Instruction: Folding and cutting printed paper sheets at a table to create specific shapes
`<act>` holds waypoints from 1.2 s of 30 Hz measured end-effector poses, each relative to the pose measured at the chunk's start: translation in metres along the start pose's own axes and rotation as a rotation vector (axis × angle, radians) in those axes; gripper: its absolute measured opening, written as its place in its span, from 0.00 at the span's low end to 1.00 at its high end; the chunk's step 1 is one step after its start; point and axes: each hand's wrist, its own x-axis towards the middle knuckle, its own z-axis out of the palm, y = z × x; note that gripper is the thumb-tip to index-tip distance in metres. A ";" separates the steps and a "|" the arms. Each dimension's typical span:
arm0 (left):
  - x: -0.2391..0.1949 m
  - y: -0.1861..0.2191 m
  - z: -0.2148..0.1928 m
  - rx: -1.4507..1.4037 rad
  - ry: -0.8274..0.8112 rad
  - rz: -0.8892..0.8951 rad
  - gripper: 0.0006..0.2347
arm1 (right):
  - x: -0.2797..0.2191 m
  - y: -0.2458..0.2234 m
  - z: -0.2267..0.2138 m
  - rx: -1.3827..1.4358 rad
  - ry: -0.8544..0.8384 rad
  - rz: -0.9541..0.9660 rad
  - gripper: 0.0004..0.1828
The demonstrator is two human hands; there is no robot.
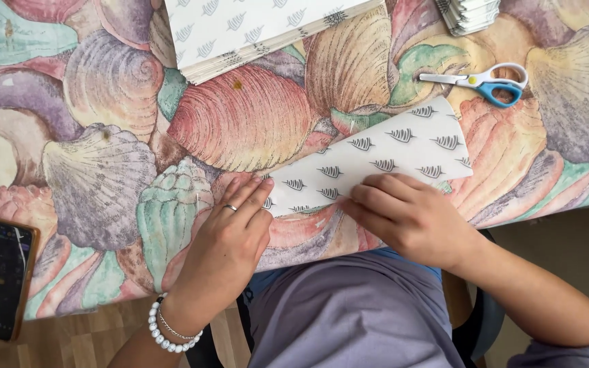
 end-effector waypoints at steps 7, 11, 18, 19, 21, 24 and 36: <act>-0.004 0.003 0.000 0.044 0.072 0.006 0.06 | 0.002 0.005 0.016 0.023 -0.025 0.059 0.09; -0.007 -0.003 0.006 0.039 0.085 0.039 0.05 | -0.001 0.004 0.020 0.014 -0.038 0.104 0.09; -0.011 -0.002 0.010 0.092 0.120 0.063 0.04 | -0.002 0.004 0.022 0.054 -0.050 0.125 0.11; -0.009 -0.001 0.008 0.091 0.119 0.059 0.04 | -0.003 0.004 0.022 0.058 -0.052 0.124 0.11; -0.005 0.001 0.003 0.046 0.051 0.062 0.05 | -0.003 0.004 0.022 0.051 -0.046 0.111 0.11; -0.004 -0.003 0.002 0.014 0.026 0.072 0.04 | 0.000 0.002 0.020 0.013 -0.038 0.103 0.10; -0.001 -0.005 0.011 0.087 -0.017 0.030 0.04 | 0.050 0.003 0.013 -0.314 -0.432 0.084 0.34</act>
